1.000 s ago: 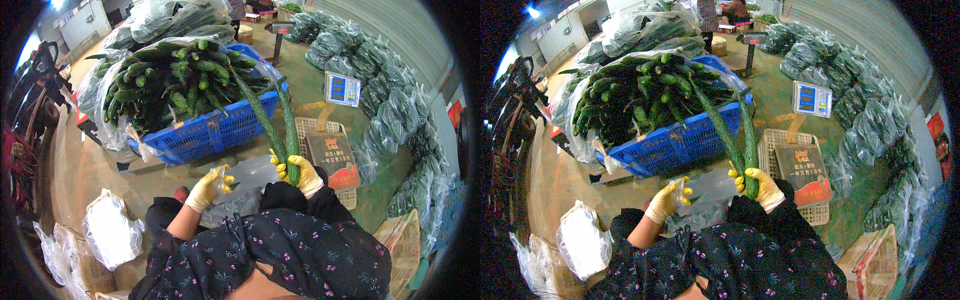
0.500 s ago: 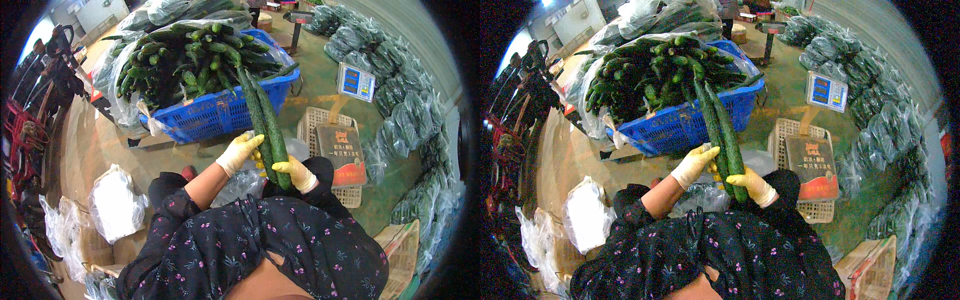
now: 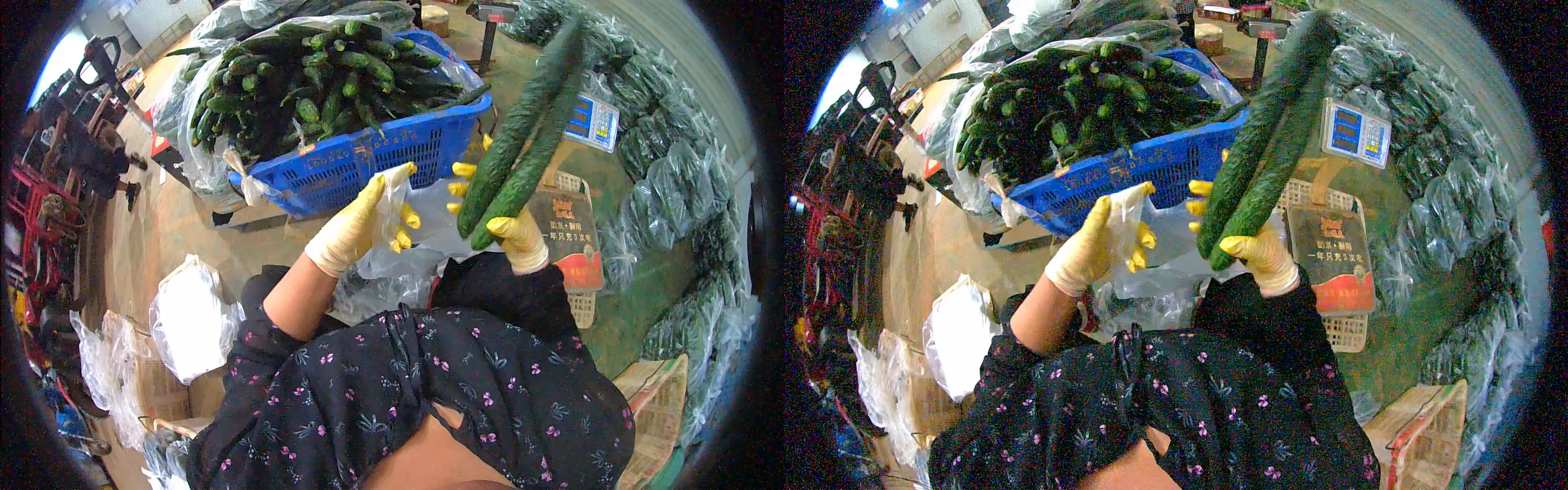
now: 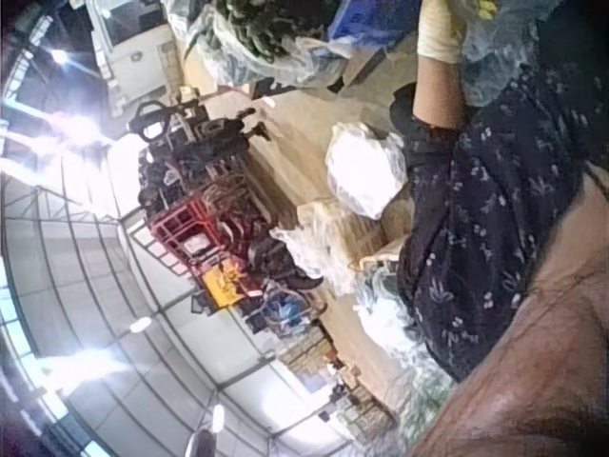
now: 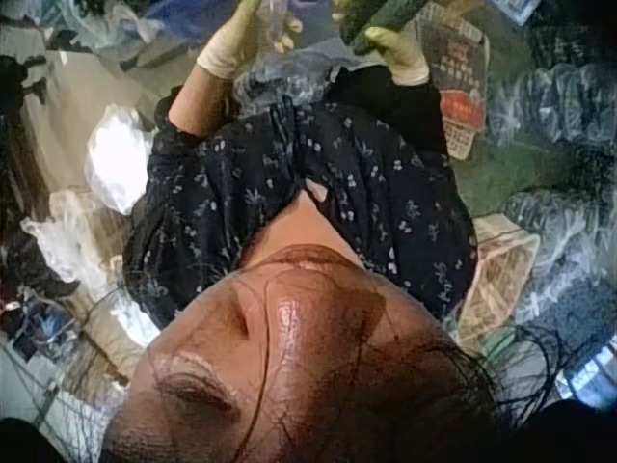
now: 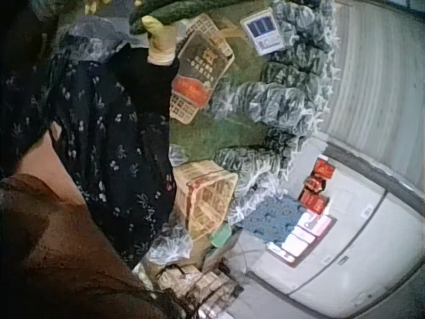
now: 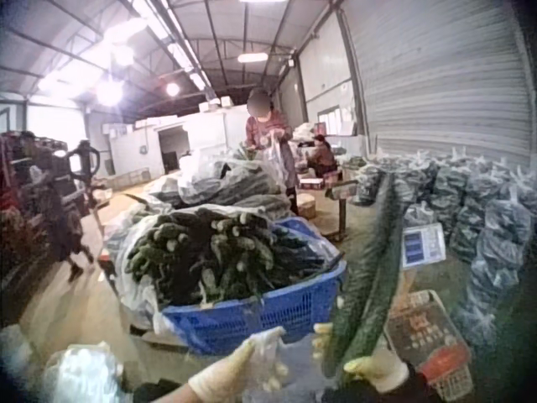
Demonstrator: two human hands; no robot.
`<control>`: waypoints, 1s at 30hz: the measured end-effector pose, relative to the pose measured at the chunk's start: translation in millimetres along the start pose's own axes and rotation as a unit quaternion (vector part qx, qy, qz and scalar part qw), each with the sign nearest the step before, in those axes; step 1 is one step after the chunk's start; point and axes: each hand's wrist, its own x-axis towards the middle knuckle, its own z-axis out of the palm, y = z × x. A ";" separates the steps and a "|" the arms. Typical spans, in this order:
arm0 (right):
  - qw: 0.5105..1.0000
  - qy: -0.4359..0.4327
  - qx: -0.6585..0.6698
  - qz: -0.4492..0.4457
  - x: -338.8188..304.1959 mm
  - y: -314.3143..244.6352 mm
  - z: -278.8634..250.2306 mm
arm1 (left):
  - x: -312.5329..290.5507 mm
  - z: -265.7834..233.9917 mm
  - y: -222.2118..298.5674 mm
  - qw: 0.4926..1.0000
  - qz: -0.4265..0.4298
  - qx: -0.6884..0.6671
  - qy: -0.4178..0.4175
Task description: The person picks cucumbers from a blue crate, places them into plastic bags, and weighs the bags on an electronic scale.
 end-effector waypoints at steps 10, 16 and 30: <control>0.949 -0.170 -0.213 0.159 3.2 31.0 -37.0 | -53.6 -0.7 76.4 0.992 0.127 -0.022 0.018; 0.606 -0.158 -0.722 0.295 -0.6 23.5 -74.4 | -69.0 -55.3 59.9 0.986 0.029 -0.142 0.078; 0.622 -0.266 -0.691 0.256 -12.5 128.1 -87.3 | -51.6 -155.0 -89.4 0.940 -0.110 -0.163 0.279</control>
